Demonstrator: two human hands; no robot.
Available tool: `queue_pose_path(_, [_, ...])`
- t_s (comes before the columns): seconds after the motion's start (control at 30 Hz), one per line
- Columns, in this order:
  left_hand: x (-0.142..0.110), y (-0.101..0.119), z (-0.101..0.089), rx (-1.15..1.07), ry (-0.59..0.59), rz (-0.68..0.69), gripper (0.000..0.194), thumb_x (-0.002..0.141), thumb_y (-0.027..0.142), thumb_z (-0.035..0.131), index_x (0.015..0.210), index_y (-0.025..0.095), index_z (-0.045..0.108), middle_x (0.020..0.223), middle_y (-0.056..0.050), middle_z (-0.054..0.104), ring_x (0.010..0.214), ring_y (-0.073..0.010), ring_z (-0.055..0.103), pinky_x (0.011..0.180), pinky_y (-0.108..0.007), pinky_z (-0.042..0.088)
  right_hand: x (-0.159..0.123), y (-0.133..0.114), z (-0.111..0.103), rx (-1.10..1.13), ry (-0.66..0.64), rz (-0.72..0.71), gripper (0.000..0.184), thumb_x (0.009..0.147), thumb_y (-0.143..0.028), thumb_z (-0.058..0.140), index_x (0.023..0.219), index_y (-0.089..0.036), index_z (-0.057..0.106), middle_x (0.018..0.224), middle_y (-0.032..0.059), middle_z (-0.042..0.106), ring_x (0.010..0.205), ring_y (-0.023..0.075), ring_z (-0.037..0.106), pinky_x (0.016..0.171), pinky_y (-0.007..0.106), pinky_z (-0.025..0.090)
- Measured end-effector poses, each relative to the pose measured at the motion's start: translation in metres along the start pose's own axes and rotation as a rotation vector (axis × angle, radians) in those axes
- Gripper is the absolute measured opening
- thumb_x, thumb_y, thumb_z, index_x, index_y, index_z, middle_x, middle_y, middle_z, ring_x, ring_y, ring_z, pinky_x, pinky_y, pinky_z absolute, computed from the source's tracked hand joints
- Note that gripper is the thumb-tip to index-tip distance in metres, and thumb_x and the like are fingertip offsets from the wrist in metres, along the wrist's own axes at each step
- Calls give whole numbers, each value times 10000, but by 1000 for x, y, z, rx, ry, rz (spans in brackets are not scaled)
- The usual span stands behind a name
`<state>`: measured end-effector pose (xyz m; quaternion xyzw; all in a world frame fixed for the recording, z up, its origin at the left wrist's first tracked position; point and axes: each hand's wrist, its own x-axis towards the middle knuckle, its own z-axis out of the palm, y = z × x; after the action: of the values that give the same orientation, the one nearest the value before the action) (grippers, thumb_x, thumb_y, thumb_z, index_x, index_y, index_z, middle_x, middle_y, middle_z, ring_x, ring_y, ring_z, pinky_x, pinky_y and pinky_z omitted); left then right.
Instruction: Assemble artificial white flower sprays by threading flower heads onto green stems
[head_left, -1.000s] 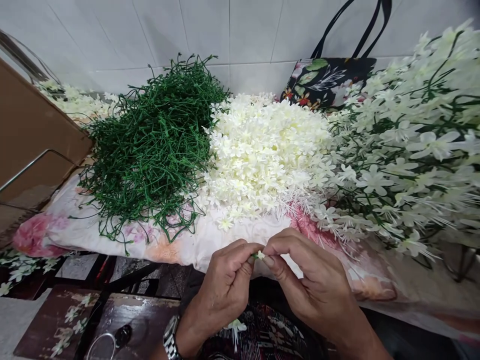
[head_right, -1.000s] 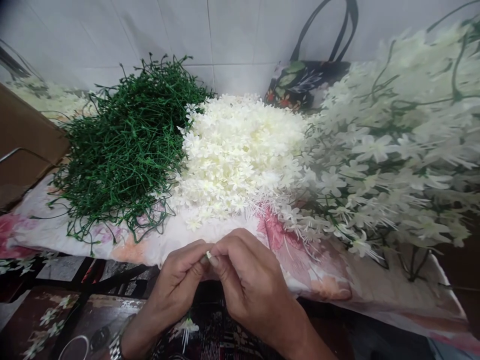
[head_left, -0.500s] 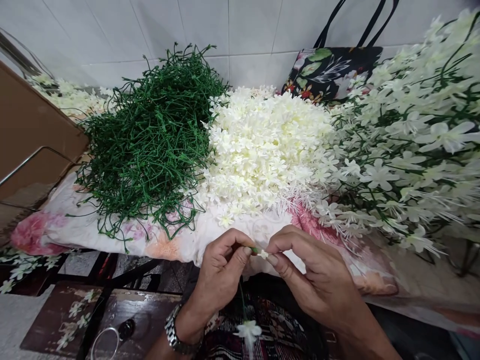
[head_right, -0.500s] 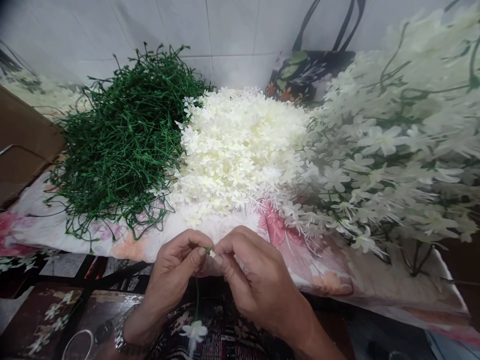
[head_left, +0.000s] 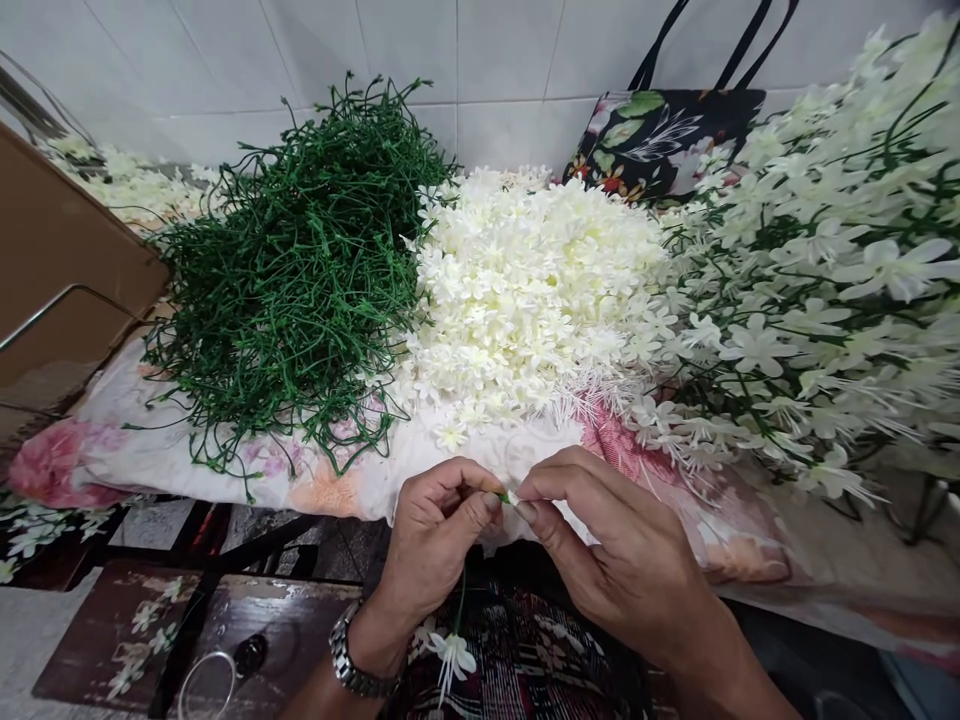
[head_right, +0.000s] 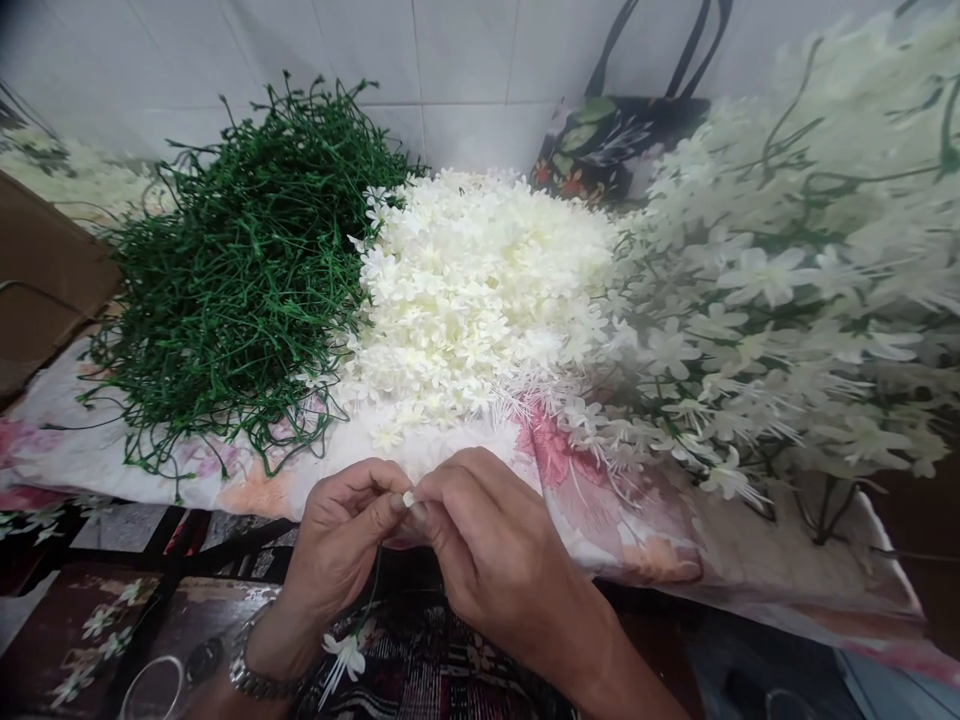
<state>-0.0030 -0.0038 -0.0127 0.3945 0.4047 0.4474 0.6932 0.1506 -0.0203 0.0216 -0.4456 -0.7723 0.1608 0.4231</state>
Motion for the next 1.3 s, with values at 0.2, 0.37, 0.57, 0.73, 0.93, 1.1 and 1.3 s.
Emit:
queue_pose_path(0.2, [0,-4,1,42,13,34,136,759,254,666,693,136,659,567,13,577,509,-65,471,498,-161,381,-4,6,6,39,0,40,101,865,-65,487,825,-156,503,724,11,521,676,86,512,609,192,427])
queue_pose_path(0.37, [1,-1,5,77,46,29,146,751,255,651,672,134,635,538,18,544,482,-69,449,467,-171,373,-5,8,13,88,13,97,110,877,-90,472,807,-174,480,702,-9,509,636,71,492,580,177,408])
queue_pose_path(0.57, [2,2,7,168,74,43,139,749,229,610,644,139,601,523,25,510,475,-73,426,450,-175,361,-7,12,17,61,35,130,90,883,-123,475,822,-188,486,719,-17,528,650,65,512,589,161,411])
queue_pose_path(0.73, [1,5,11,217,82,28,136,733,238,574,636,143,569,513,37,465,464,-71,389,442,-180,343,-9,14,19,35,39,142,85,881,-135,474,820,-191,493,712,-20,525,635,71,506,576,168,412])
queue_pose_path(0.93, [1,5,13,291,85,27,146,737,263,549,650,147,564,517,37,443,472,-81,374,455,-199,348,-11,15,23,-1,85,167,90,874,-127,461,819,-192,494,699,-13,529,592,86,496,511,189,393])
queue_pose_path(1.1, [1,4,14,329,87,61,139,754,248,524,659,152,557,542,30,463,490,-86,388,463,-197,354,-11,17,25,33,84,156,76,876,-138,463,838,-194,498,706,-8,528,586,89,497,505,194,398])
queue_pose_path(1.3, [1,7,14,381,96,110,125,753,194,513,648,147,563,545,34,480,498,-79,402,467,-180,354,-12,19,26,55,93,166,77,876,-132,469,839,-194,495,715,-17,529,587,75,491,508,177,390])
